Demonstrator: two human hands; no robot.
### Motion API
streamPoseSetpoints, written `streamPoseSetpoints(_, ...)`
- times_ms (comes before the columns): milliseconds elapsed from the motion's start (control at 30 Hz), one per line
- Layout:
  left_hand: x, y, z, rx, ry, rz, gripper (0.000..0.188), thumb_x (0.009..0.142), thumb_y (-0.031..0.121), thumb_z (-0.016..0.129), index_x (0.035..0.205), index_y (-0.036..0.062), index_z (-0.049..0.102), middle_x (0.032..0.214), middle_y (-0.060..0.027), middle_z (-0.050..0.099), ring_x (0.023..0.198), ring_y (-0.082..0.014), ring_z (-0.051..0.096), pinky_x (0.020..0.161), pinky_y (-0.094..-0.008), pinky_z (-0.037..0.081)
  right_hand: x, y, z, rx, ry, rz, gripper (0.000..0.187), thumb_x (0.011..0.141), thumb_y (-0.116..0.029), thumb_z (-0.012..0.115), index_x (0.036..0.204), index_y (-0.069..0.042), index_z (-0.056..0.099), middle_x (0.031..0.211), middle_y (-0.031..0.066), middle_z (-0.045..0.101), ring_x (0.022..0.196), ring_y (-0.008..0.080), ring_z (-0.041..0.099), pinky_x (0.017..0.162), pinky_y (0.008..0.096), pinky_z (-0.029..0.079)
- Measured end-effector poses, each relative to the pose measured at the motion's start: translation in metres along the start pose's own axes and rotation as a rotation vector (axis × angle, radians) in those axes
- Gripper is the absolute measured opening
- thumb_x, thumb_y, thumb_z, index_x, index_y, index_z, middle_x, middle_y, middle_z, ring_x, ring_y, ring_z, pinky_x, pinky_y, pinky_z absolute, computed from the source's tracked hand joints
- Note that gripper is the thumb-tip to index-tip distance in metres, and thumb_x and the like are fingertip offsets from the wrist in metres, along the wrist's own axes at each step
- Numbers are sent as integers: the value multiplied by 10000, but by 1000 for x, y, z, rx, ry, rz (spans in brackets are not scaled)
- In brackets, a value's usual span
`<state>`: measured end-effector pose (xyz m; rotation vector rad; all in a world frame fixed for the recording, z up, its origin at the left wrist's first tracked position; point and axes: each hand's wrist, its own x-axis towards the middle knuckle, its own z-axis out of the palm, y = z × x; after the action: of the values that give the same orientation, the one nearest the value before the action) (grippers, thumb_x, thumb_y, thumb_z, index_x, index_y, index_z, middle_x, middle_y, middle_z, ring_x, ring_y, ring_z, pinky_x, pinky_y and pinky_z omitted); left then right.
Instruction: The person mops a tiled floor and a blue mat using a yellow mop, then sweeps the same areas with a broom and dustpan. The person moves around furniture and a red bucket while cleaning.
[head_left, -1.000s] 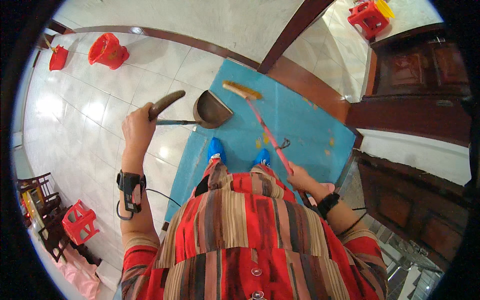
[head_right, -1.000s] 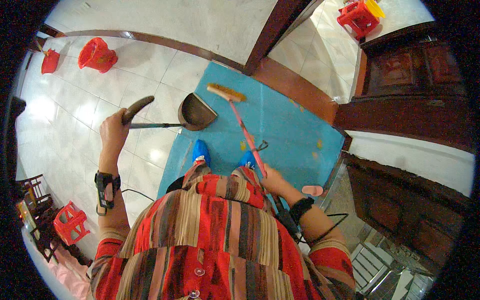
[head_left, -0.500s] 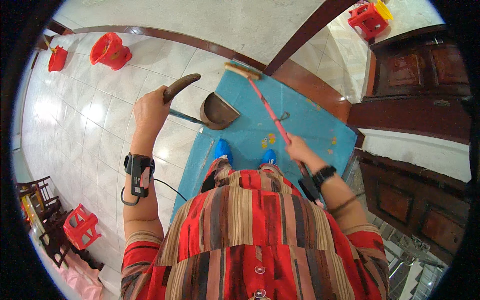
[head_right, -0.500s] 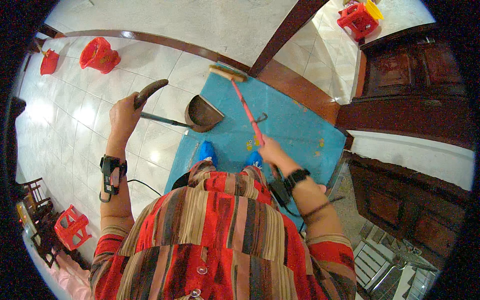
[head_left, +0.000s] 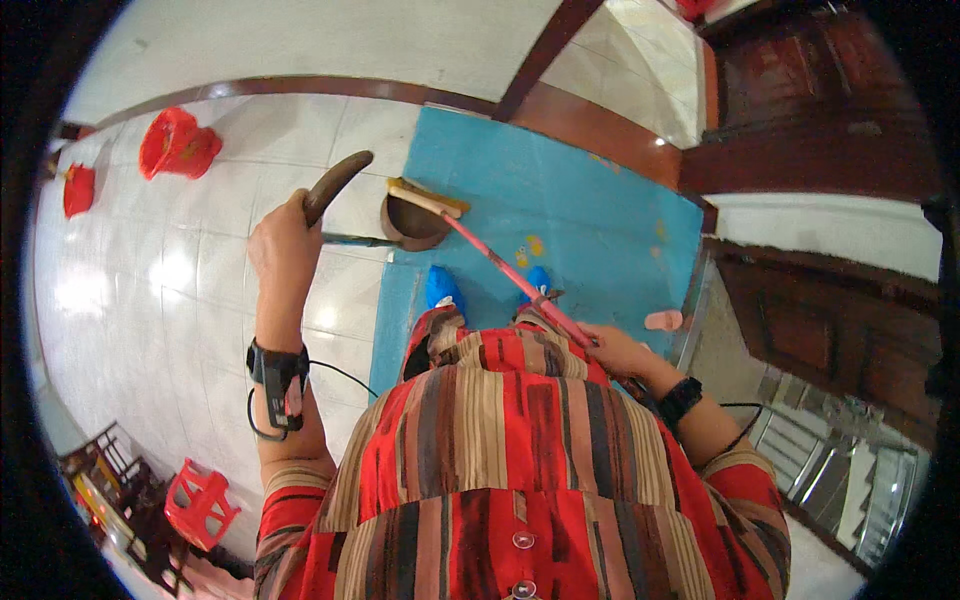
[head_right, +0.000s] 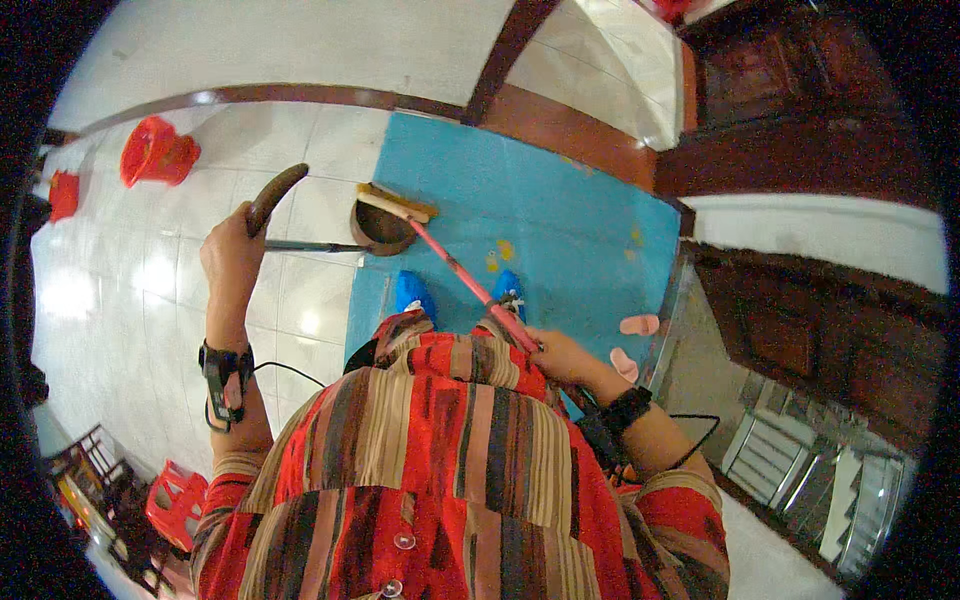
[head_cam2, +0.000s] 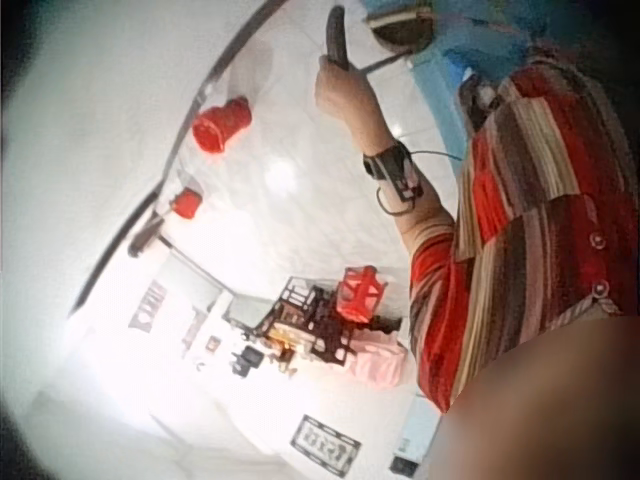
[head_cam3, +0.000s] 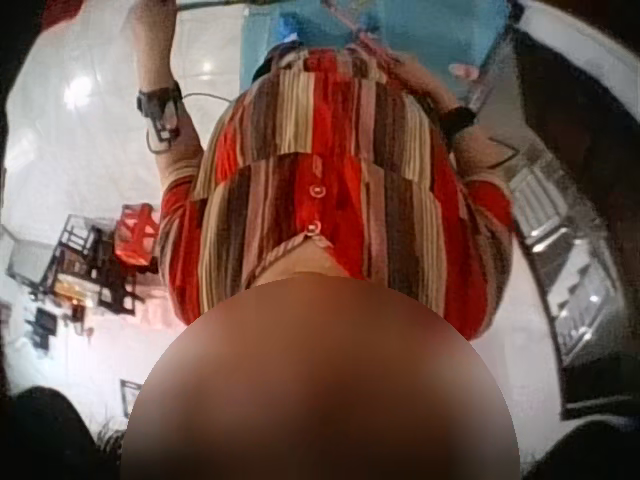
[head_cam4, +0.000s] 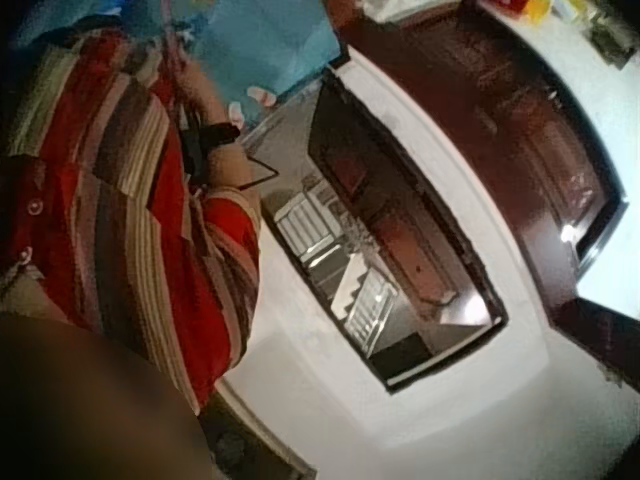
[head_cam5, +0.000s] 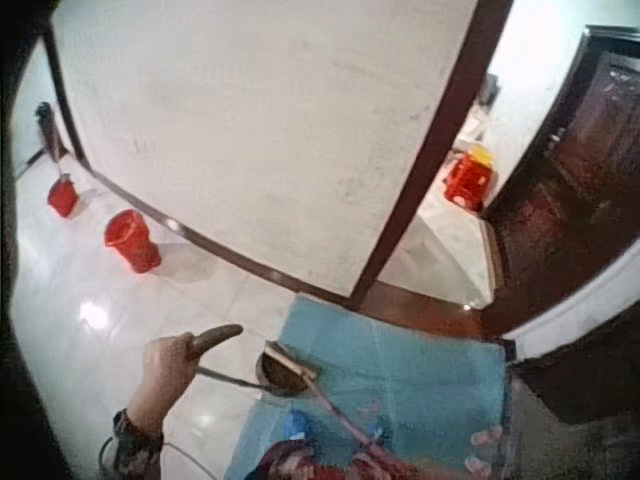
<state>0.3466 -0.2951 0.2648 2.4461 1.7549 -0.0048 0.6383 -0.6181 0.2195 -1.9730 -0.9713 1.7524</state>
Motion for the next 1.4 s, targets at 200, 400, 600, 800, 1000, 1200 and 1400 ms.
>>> streamPoseSetpoints(200, -5, 1, -9, -64, 1, 114, 122, 781, 205, 592, 875, 128, 591, 708, -106, 615, 667, -306, 598, 552, -376, 449, -60, 7, 24, 422, 68, 272, 524, 779, 4, 464, 1285, -130, 438, 943, 16, 598, 721, 97, 537, 590, 243, 447)
streamPoseSetpoints(400, -20, 27, -20, -104, -63, 382, 174, 716, 112, 620, 885, 151, 601, 682, -82, 599, 619, -286, 581, 537, -358, 436, -85, 30, 21, 515, 328, 408, 539, 749, -78, 530, 1275, -135, 427, 676, -7, 499, 485, 81, 428, 425, 233, 345)
streamPoseSetpoints(600, -22, 78, -27, -145, -102, 585, 198, 696, 81, 621, 880, 153, 602, 669, -63, 592, 607, -262, 577, 542, -339, 428, -75, 91, -24, 528, 529, 416, 314, 735, -52, 501, 1048, -53, 490, 583, 4, 437, 409, 117, 403, 364, 273, 326)
streamPoseSetpoints(800, -27, 132, -3, -133, -170, 807, 215, 699, 84, 617, 901, 156, 599, 686, -61, 603, 609, -258, 581, 550, -342, 438, -96, 146, -3, 457, 568, 483, 228, 737, -53, 486, 964, -35, 491, 600, 40, 478, 425, 155, 448, 384, 303, 361)
streamPoseSetpoints(1000, -35, 183, 9, -33, -200, 889, 205, 721, 87, 599, 916, 151, 593, 720, -60, 615, 651, -275, 594, 554, -358, 446, -142, 145, 98, 564, 424, 574, 512, 769, -65, 500, 1275, -73, 423, 730, 29, 550, 545, 106, 484, 462, 260, 397)
streamPoseSetpoints(1200, -37, 210, 8, 9, -169, 992, 217, 717, 66, 591, 920, 142, 600, 759, -104, 615, 691, -302, 595, 574, -372, 450, -171, 127, 122, 767, 304, 337, 468, 791, -89, 531, 1251, -50, 450, 991, 120, 590, 842, 156, 568, 733, 294, 459)
streamPoseSetpoints(1400, -31, 204, 5, 62, -178, 934, 158, 734, 74, 592, 891, 85, 587, 745, -170, 598, 710, -358, 575, 587, -421, 440, -214, 137, 141, 882, 355, 461, 454, 792, -104, 565, 1230, -33, 467, 940, 91, 592, 750, 113, 562, 654, 273, 473)
